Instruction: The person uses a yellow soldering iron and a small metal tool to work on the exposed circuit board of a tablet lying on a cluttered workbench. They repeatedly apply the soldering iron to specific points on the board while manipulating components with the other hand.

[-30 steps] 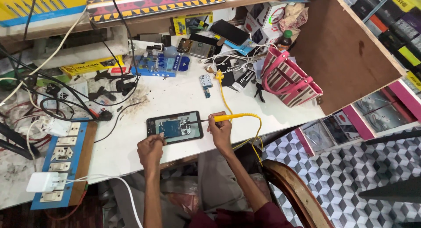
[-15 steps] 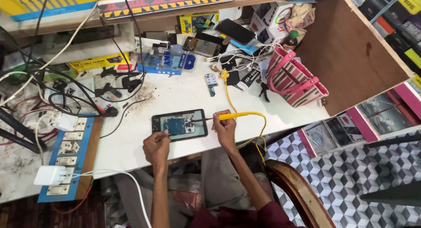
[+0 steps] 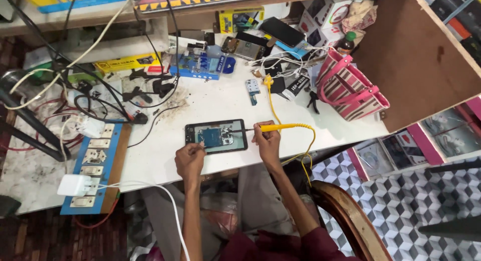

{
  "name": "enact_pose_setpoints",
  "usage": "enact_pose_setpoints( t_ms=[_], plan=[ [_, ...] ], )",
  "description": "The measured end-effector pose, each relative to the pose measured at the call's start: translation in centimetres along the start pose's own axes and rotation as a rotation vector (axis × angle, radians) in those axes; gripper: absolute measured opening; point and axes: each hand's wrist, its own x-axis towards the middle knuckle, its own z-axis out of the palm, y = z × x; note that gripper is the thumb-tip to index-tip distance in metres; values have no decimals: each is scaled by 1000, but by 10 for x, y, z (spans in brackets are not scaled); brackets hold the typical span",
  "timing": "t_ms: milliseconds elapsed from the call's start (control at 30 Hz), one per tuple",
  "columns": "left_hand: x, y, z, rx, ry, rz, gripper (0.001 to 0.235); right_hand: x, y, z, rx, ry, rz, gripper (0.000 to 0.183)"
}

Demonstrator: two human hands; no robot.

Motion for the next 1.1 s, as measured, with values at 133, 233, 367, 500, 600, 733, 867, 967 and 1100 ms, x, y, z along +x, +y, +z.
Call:
enact_pose_setpoints(
  t_ms=[133,233,367,500,600,733,867,967,1100],
  plan=[
    [-3,2,3,66,72,-7,18,-2,-4,2,-28,3,5,12],
    [-3,-11,9,79,100,-2,18,-5,3,-2,-14,13,6,12],
    [10,-30,14,98,87,-7,21,0,15,-3,28,54,3,13],
    [24,-32,9,88,41,172,25,8,25,3,176,149,81,21],
    [14,-25,10,82,48,151,21,9,26,-6,273,93,30,23],
    [-1,-6,-1,32,-1,-54,18,2,25,-4,168,35,66,19],
    [-4,10,0,105,19,-97,19,5,22,-9,169,7,62,17],
    [3,6,6,149,33,-33,21,14,25,-8,170,5,56,16],
    [-3,-18,3,176,59,30,26,-6,28,-9,120,20,44,14]
  ],
)
